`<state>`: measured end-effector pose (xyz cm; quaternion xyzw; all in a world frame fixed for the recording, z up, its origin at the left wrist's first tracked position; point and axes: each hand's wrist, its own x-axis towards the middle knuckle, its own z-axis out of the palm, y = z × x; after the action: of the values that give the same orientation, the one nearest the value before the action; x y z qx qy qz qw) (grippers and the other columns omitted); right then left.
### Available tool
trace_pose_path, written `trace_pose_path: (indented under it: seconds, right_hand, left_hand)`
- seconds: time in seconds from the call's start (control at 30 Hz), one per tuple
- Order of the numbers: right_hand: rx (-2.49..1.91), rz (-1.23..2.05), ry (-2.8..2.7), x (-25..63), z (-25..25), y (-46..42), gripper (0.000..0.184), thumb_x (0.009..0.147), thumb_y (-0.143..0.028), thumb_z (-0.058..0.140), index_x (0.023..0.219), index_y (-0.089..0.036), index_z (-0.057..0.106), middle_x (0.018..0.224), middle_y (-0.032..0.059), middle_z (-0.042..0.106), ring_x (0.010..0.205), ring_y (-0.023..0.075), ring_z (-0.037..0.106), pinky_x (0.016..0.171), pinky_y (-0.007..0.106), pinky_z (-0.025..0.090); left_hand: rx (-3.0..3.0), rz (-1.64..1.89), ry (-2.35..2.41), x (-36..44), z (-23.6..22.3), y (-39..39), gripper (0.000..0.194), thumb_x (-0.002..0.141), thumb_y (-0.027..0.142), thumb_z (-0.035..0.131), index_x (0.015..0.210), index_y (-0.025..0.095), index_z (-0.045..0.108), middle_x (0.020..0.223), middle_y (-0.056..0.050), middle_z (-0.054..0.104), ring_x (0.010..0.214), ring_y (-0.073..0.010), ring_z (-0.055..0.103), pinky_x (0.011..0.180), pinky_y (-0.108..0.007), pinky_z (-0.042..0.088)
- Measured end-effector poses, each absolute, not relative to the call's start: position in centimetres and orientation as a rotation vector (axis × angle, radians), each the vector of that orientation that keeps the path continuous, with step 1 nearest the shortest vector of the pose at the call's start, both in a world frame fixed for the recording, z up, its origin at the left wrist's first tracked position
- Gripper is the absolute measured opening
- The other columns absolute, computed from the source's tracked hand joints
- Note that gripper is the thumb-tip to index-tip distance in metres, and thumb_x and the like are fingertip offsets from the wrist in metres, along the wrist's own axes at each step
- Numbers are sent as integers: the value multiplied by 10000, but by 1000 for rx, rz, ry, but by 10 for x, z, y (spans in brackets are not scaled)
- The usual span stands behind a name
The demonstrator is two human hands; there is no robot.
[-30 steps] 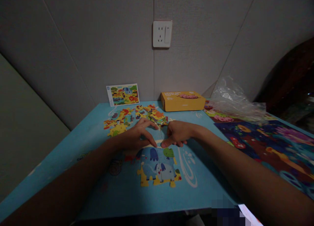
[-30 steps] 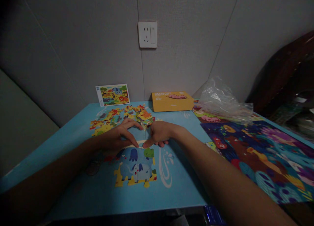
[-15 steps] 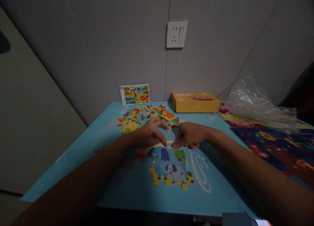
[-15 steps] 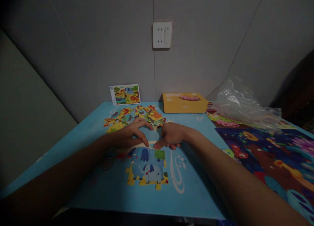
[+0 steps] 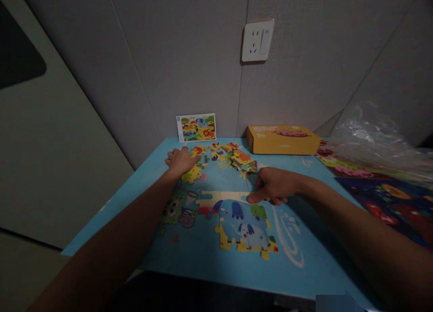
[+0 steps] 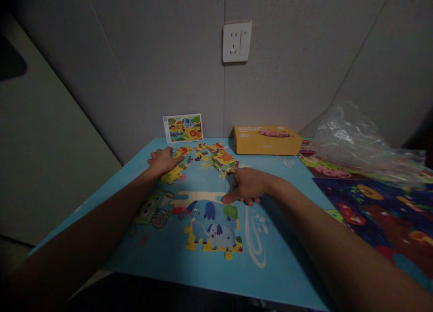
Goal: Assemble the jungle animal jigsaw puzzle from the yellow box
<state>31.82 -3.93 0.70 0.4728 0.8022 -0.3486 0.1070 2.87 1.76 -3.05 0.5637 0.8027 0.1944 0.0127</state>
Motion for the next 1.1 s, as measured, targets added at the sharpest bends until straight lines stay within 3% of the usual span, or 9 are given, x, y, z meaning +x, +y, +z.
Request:
trace_pose_path:
  seconds: [0.2,0.47,0.9,1.0,1.1]
  right_hand:
    - [1387,-1047,2362,319,7,-39,536,685,-667,633,522,-166,533,462,0,546,375,86,448,446,236,375]
    - [1415,-1087,2354,318,7,-40,522,659,-673,651,565,-169,550,450,-14,536,376,88,440,436,237,376]
    - [1398,-1085,2361,319,7,-39,525,666,-671,659,567,-166,551,461,-14,546,374,85,447,421,227,366]
    - [1411,-1082,2361,319,7,-39,533,658,-679,662,564,-166,550,461,-14,545,373,85,445,419,227,366]
    - [1416,-1091,2356,319,7,-39,533,661,-678,661,564,-168,545,460,-17,543,373,83,439,420,230,369]
  left_hand:
    - [1704,659,2428,25,-32,21,522,742,492,658,1216,283,599,1264,-97,619,1222,-379,475,964,-545,383]
    - [1724,758,2375,30,-27,18,560,712,439,716,1228,268,582,1204,-68,664,1171,-343,544,963,-495,395]
    - [2408,873,1674,34,-33,17,464,750,261,681,1203,214,592,1254,-58,593,1175,-228,545,1023,-364,400]
    - [2467,824,1679,36,-31,13,428,783,320,652,1198,222,607,1254,-61,581,1179,-244,536,1028,-392,386]
    - [2431,684,1861,37,-27,9,525,775,456,652,1237,214,596,1250,-98,566,1149,-289,547,1020,-465,360]
